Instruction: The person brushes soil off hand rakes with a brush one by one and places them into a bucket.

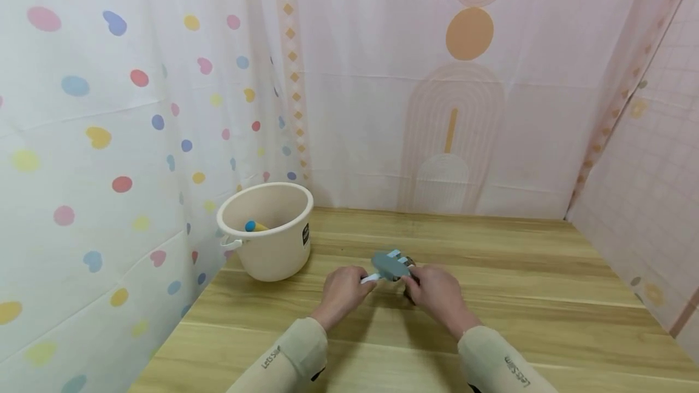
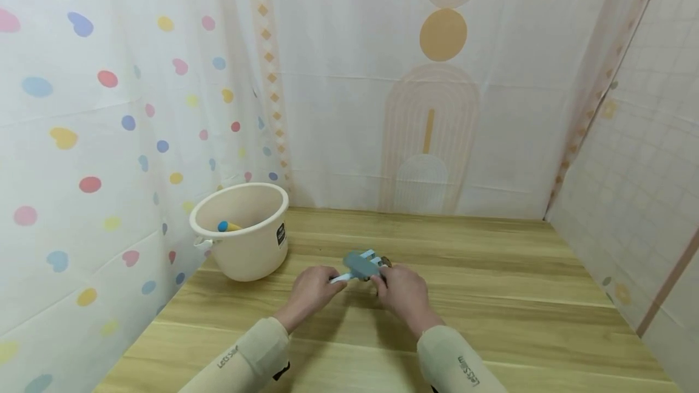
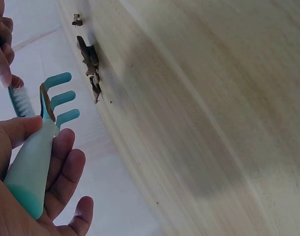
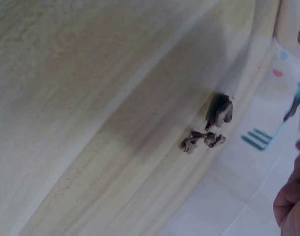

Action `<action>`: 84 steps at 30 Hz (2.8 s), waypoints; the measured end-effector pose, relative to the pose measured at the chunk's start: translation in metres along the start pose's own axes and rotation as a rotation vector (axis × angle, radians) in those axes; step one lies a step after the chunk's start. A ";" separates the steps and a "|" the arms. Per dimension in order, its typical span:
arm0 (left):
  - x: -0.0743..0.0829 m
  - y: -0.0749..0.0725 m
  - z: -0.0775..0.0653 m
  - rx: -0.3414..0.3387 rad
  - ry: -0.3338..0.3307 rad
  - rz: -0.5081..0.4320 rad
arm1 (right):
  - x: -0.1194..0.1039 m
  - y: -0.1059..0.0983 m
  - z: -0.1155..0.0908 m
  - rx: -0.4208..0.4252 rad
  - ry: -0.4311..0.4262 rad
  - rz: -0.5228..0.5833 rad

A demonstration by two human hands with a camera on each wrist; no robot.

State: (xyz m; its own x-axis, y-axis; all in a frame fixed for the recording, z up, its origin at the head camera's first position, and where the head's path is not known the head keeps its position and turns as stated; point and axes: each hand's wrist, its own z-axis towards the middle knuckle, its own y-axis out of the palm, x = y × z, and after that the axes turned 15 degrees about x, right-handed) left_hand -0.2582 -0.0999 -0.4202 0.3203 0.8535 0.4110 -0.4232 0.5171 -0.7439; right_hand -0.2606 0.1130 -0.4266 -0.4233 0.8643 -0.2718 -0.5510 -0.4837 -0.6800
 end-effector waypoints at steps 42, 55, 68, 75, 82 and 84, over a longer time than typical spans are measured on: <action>0.012 0.004 0.003 0.006 0.047 0.022 | 0.008 -0.002 0.002 -0.031 0.002 -0.025; 0.016 0.005 0.003 0.024 0.089 0.030 | 0.024 -0.006 0.005 -0.103 0.195 0.005; 0.017 0.005 0.002 -0.005 0.088 0.014 | 0.028 -0.003 0.003 -0.091 0.225 0.004; 0.013 0.006 0.000 0.017 0.080 0.000 | 0.026 -0.003 0.002 -0.039 0.209 0.020; 0.005 0.004 0.003 0.023 0.003 -0.005 | 0.022 -0.008 0.003 0.051 0.144 0.049; 0.005 0.003 0.005 0.015 -0.030 -0.016 | 0.021 -0.010 0.002 0.048 0.112 0.053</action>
State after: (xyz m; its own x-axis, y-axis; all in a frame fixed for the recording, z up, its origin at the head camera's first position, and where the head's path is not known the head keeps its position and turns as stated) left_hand -0.2626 -0.0941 -0.4179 0.3018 0.8463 0.4389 -0.4308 0.5318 -0.7291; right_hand -0.2656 0.1356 -0.4246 -0.3712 0.8460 -0.3827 -0.5646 -0.5329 -0.6303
